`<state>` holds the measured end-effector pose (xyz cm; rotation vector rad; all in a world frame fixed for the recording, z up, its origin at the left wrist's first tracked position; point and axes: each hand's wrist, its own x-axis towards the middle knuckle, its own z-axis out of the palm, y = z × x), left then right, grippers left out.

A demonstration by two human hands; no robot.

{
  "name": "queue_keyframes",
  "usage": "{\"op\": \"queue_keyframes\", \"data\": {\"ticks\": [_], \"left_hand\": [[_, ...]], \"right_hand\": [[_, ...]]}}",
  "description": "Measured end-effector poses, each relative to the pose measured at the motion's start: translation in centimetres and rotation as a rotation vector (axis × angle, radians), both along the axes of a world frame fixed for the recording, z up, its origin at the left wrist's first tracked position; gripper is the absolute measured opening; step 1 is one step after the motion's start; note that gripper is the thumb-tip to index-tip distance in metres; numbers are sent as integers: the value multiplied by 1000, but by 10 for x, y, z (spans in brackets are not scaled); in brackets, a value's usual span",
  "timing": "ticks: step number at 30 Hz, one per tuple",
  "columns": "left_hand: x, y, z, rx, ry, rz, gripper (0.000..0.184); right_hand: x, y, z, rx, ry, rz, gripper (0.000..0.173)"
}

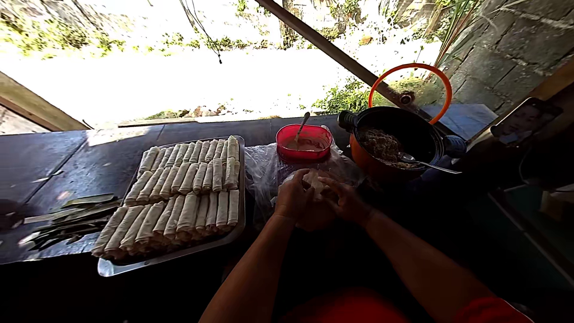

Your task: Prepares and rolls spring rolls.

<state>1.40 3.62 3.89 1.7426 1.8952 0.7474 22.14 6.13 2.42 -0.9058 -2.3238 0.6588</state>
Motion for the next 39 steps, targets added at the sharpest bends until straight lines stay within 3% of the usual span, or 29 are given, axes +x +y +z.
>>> {"op": "queue_keyframes", "data": {"ticks": [4,9,12,17,21,25,29,32,35,39], "left_hand": [[-1,2,-5,17,-2,21,53],[0,0,-7,98,-4,40,67],[-3,-3,-12,190,42,-63,61],[-4,-5,-9,135,120,-138,55],[-9,-9,-8,123,56,-175,49],[-37,-32,-6,239,-37,-236,50],[-54,-62,-4,214,137,-203,63],[-54,-70,-6,214,230,-156,65],[-55,-69,-7,251,238,-123,56],[-52,-72,-14,407,313,-129,42]], "right_hand": [[0,-2,0,167,-77,28,48],[2,-3,7,192,-165,81,46],[0,-2,6,210,-171,87,44],[-2,-5,8,246,-191,87,48],[-4,-5,14,231,-279,94,48],[-8,-4,22,238,-365,126,44],[-10,-3,23,257,-388,181,39],[-15,-5,28,248,-456,223,50],[-22,-8,35,224,-553,235,61],[-25,-10,40,223,-628,245,64]]}}
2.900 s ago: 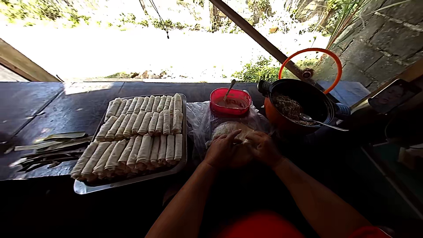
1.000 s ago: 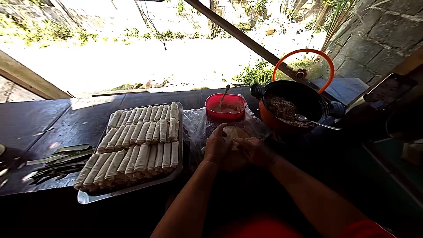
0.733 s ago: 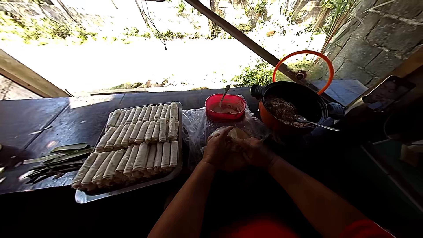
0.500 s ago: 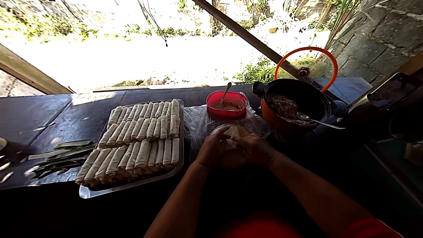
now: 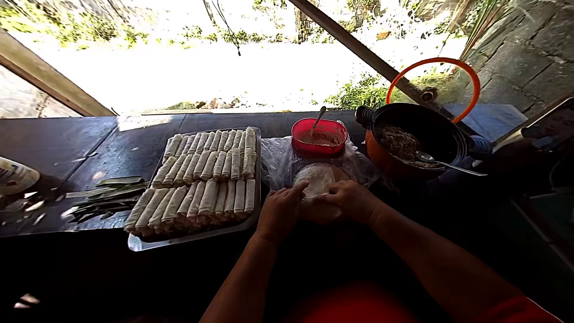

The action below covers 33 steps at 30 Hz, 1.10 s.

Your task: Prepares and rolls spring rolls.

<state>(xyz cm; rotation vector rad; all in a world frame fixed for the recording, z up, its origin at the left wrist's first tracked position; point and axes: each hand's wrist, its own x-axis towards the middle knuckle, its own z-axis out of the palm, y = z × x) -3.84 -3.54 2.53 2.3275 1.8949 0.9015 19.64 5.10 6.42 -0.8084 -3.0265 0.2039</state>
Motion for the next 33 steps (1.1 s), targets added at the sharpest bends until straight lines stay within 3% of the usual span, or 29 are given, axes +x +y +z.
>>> {"op": "queue_keyframes", "data": {"ticks": [5,12,19,24,33], "left_hand": [[15,3,-8,200,10,-45,34],[34,4,-23,77,-362,-43,38],[32,10,-16,-65,-257,-85,38],[32,15,-13,-84,-203,-123,44],[24,28,-5,-155,-202,-163,47]], "right_hand": [[-2,-3,4,11,-37,8,61],[4,-2,-8,54,69,8,60],[20,10,-15,-159,279,-89,42],[19,20,-14,-229,291,-99,30],[11,33,-4,-368,265,-116,23]]}}
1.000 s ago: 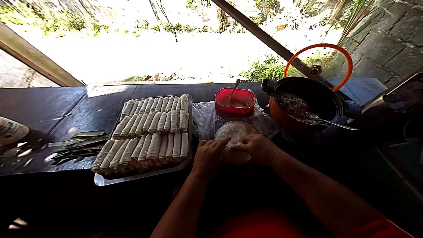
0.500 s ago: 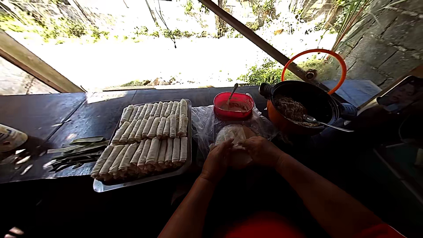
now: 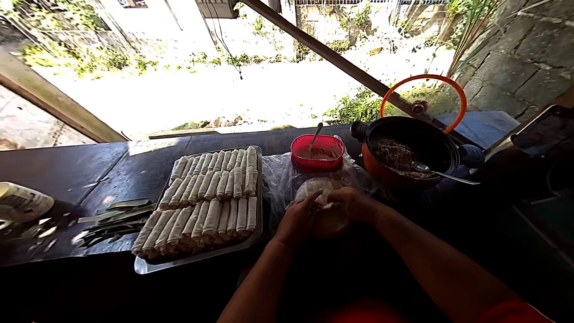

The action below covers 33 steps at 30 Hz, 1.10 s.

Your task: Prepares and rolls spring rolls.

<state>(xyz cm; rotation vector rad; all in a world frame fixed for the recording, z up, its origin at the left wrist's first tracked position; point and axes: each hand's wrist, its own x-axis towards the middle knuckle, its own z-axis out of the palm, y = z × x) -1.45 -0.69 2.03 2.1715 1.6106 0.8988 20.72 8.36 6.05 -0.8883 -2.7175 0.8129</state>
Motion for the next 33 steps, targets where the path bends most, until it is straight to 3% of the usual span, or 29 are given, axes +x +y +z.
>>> {"op": "queue_keyframes", "data": {"ticks": [11,15,20,26,33], "left_hand": [[7,3,1,-37,-2,63,46],[9,-4,7,-56,37,5,59],[11,-1,-1,14,37,51,50],[12,-1,-7,39,17,97,47],[10,5,-4,-14,-233,117,59]], "right_hand": [[-1,2,-8,16,1,14,24],[-1,4,-7,-13,-15,32,23],[-3,1,-4,6,-23,12,25],[3,-7,-15,165,-10,69,28],[-1,-9,-29,373,85,42,27]]}}
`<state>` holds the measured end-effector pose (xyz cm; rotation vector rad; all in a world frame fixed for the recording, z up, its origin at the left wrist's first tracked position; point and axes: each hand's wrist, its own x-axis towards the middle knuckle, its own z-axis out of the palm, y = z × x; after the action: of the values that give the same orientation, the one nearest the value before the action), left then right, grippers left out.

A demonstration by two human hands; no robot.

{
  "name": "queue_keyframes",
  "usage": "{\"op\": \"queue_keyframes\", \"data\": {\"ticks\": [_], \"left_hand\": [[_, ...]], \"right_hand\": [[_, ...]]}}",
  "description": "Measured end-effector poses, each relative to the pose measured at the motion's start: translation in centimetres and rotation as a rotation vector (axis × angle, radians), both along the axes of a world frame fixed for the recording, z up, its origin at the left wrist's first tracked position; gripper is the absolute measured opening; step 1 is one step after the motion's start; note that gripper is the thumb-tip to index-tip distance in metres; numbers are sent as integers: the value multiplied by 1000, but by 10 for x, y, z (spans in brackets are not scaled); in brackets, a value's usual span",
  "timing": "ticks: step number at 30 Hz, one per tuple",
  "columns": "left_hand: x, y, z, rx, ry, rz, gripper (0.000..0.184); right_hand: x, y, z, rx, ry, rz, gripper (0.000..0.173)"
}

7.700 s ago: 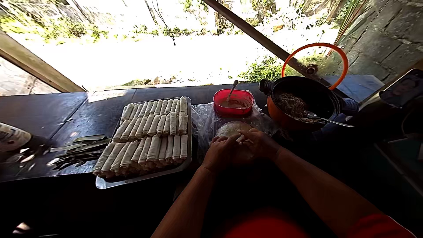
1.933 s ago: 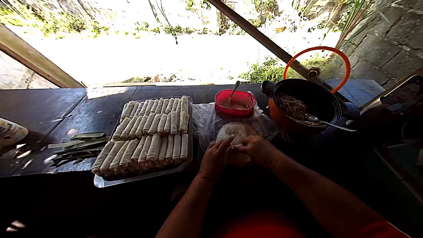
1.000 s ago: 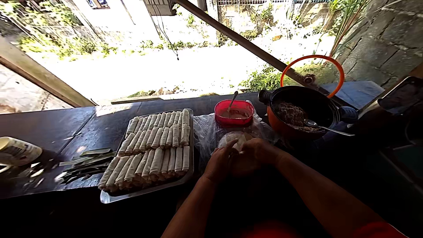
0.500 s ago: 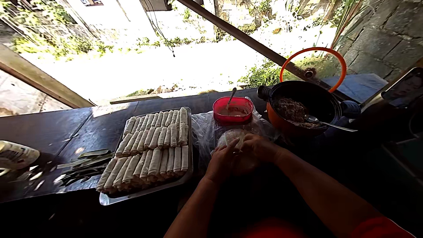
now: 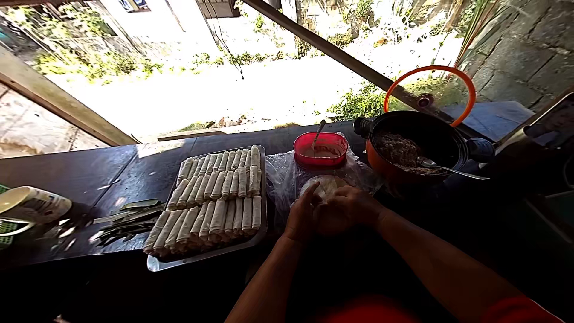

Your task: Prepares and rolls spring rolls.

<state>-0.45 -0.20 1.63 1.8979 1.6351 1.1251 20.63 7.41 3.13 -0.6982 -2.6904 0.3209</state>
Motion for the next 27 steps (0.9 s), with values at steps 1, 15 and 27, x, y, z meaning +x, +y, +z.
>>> {"op": "queue_keyframes", "data": {"ticks": [1,15,27], "left_hand": [[0,0,0,-6,3,6,58],[9,-14,-2,310,435,154,46],[15,-8,-9,146,345,117,42]], "right_hand": [[-1,0,-1,14,-7,4,27],[-12,21,19,-331,-164,18,26],[-19,31,26,-387,-253,38,26]]}}
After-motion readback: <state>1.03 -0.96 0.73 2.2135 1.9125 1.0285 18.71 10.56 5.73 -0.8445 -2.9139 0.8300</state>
